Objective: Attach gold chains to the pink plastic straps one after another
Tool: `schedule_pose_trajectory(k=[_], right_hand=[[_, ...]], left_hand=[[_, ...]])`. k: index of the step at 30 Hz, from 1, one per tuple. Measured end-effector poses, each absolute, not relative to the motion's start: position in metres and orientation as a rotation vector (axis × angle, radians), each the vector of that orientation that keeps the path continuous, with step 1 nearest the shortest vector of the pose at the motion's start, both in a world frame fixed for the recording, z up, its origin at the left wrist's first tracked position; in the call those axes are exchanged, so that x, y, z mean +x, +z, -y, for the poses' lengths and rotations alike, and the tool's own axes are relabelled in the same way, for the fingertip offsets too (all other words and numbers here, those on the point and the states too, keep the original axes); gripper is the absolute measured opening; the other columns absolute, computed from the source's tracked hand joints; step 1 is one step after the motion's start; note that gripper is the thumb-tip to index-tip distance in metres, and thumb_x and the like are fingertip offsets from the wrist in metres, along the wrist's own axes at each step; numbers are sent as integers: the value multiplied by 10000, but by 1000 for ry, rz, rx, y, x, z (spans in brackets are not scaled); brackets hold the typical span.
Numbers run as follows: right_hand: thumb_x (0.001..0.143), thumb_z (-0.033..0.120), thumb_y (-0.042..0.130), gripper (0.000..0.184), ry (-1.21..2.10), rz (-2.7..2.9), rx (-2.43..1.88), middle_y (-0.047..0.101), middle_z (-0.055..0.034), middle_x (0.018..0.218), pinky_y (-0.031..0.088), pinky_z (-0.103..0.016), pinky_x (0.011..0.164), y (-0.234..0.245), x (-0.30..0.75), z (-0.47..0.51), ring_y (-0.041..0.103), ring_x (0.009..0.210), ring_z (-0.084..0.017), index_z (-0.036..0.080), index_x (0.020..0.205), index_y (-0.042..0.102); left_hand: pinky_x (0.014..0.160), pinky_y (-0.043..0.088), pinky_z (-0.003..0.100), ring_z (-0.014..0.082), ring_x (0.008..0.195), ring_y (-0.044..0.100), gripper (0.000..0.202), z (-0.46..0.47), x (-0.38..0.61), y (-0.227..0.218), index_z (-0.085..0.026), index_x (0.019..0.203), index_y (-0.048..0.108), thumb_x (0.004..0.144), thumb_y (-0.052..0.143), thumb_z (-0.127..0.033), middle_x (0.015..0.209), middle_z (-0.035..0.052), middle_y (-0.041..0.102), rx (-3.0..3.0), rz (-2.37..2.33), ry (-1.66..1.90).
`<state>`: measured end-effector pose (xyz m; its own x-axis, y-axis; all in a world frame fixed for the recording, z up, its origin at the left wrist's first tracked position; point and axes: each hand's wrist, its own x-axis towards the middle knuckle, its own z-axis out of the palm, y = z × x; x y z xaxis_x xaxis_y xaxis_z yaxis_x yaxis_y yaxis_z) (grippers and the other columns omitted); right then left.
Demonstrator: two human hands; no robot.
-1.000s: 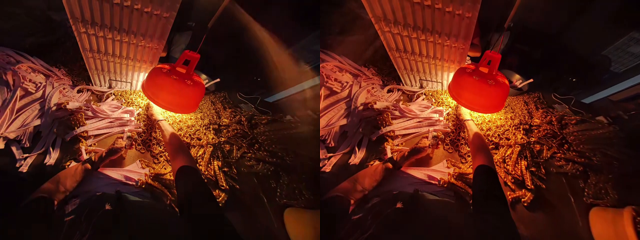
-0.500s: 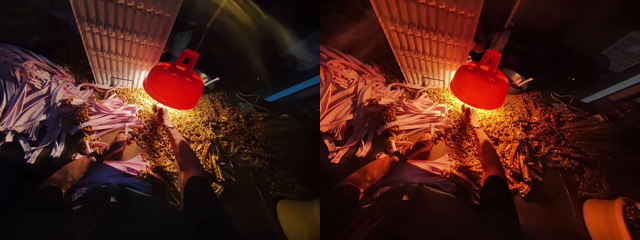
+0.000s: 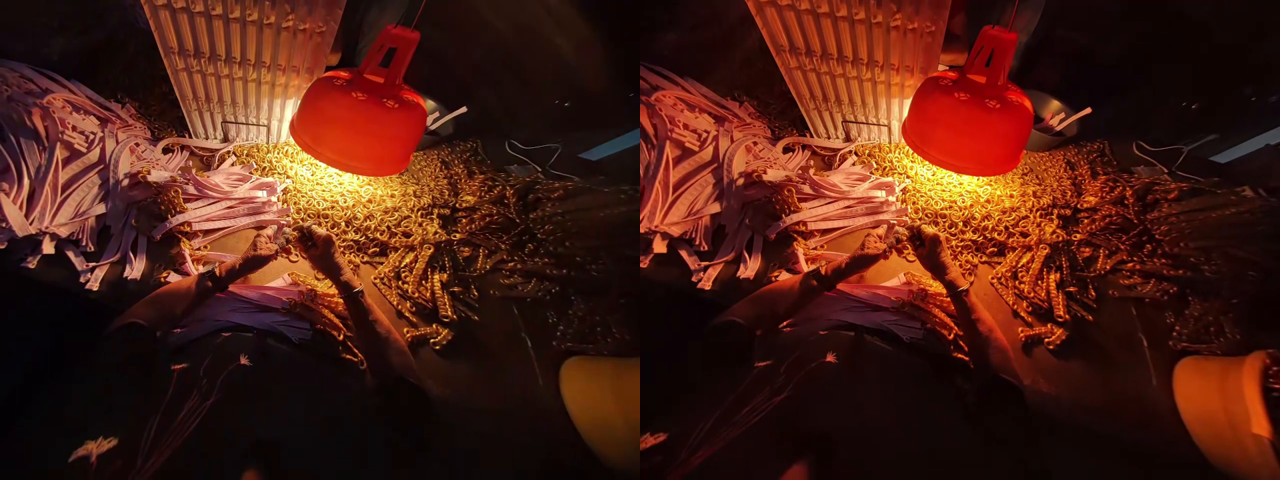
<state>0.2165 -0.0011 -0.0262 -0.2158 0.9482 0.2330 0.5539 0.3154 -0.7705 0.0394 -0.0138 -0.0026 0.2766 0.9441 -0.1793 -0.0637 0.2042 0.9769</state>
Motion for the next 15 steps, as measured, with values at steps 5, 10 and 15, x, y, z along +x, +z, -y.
schedule_pose_trajectory(k=[5, 10, 15], right_hand=[[954, 437, 499, 347, 749, 1957, -1239, 659, -43, 724, 448, -266, 646, -27, 217, 5, 585, 643, -142, 160, 983, 706], [970, 435, 475, 345, 816, 1998, -1165, 692, -60, 778, 483, -258, 637, -27, 220, 5, 629, 647, -139, 174, 938, 699], [945, 532, 489, 390, 966, 1779, -1216, 662, -33, 725, 479, -244, 577, -20, 214, 9, 605, 588, -125, 187, 998, 662]], left_hand=[[422, 303, 171, 54, 433, 445, 261, 14, 41, -6, -96, 925, 664, 683, 576, -141, 610, 12, 641, 1096, -1057, 895], [409, 300, 176, 41, 389, 398, 120, 11, 42, -16, -104, 810, 631, 705, 594, -149, 538, -12, 585, 1025, -1103, 860], [409, 287, 180, 41, 400, 405, 18, 10, 44, -15, -114, 704, 601, 708, 610, -128, 527, -5, 574, 1027, -1117, 860]])
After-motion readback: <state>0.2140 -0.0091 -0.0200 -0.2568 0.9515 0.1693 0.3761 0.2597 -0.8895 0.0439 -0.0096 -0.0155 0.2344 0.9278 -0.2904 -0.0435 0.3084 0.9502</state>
